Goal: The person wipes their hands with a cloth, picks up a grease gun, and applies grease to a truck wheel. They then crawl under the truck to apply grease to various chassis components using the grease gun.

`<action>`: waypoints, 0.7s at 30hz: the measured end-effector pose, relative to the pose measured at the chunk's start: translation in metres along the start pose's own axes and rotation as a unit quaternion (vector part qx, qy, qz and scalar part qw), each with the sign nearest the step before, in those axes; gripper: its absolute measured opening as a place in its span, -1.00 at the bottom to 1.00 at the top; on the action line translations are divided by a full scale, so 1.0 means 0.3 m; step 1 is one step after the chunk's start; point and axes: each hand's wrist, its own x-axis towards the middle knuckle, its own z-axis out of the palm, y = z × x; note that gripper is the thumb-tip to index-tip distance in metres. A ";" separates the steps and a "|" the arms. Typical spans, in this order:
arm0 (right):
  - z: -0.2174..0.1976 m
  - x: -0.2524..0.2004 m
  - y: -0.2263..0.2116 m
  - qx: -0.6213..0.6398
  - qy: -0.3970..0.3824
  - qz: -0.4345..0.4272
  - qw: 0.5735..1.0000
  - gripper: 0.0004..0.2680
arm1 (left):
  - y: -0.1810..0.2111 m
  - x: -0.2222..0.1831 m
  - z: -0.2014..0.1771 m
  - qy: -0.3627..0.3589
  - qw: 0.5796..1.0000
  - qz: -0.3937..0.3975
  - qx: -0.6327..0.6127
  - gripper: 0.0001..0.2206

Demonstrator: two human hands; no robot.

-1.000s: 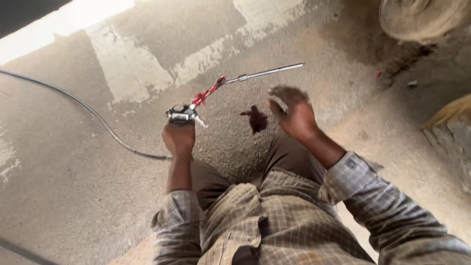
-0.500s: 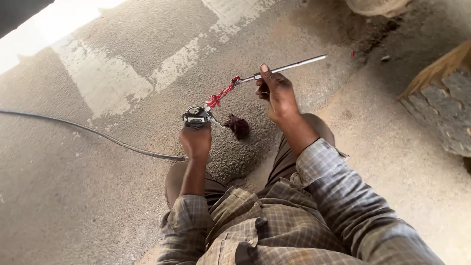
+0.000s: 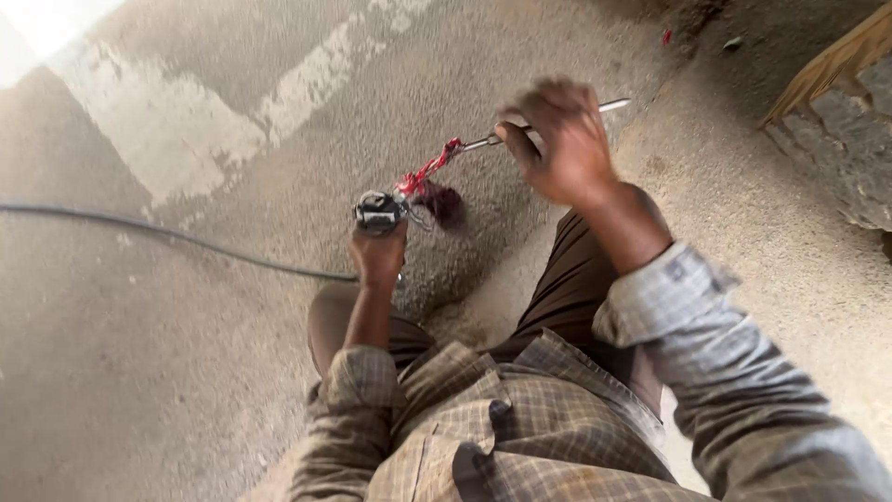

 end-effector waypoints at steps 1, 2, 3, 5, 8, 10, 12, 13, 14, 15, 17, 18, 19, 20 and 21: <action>-0.036 0.039 -0.014 -0.095 0.055 -0.210 0.971 -0.77 | 0.012 -0.007 -0.003 -0.006 1.000 -0.014 0.015 -0.73; -0.038 0.057 -0.015 -0.092 0.051 -0.210 0.972 -0.77 | -0.006 -0.015 0.004 -0.006 1.000 -0.018 0.017 -0.73; -0.042 0.078 -0.015 -0.087 -0.217 -0.018 0.972 -0.73 | -0.023 -0.023 0.010 -0.016 1.000 0.011 0.004 -0.68; -0.039 0.121 -0.003 -0.071 -0.457 0.172 0.870 -0.69 | -0.066 0.013 0.038 -0.028 0.998 0.049 -0.007 -0.62; -0.002 0.108 0.012 -0.008 -0.493 0.152 0.856 -0.66 | -0.175 0.061 0.111 -0.065 0.995 0.002 -0.079 -0.66; 0.048 0.085 -0.006 -0.092 -0.463 0.091 0.877 -0.68 | -0.225 0.129 0.173 -0.054 0.983 -0.046 -0.169 -0.57; 0.107 0.049 -0.059 -0.118 -0.470 0.096 0.870 -0.71 | -0.144 0.160 0.153 -0.016 0.998 0.032 0.049 -0.57; 0.135 0.034 -0.085 -0.146 -0.476 0.097 0.862 -0.74 | -0.102 0.178 0.146 0.023 0.958 0.111 0.263 -0.56; 0.182 0.014 -0.089 -0.146 -0.476 0.097 0.862 -0.74 | -0.153 0.216 0.186 0.023 0.958 0.111 0.264 -0.56; 0.228 -0.004 -0.092 -0.214 -0.494 0.057 0.841 -0.76 | -0.202 0.255 0.225 -0.001 0.963 0.040 0.268 -0.64; 0.286 -0.037 -0.101 -0.281 -0.507 0.016 0.814 -0.72 | -0.310 0.316 0.304 -0.023 0.962 -0.032 0.270 -0.72; 0.295 -0.061 -0.106 -0.236 -0.483 0.035 0.842 -0.76 | -0.372 0.329 0.344 0.050 0.962 -0.190 -0.189 -0.75; 0.305 -0.084 -0.112 -0.190 -0.457 0.055 0.867 -0.79 | -0.434 0.341 0.384 0.109 0.730 -0.302 -0.604 -0.76; 0.346 -0.132 -0.081 -0.189 -0.458 0.056 0.867 -0.79 | -0.461 0.318 0.388 0.109 0.731 -0.302 -0.602 -0.76; 0.386 -0.182 -0.050 -0.205 -0.470 0.022 0.859 -0.77 | -0.488 0.293 0.392 0.090 0.733 -0.282 -0.613 -0.77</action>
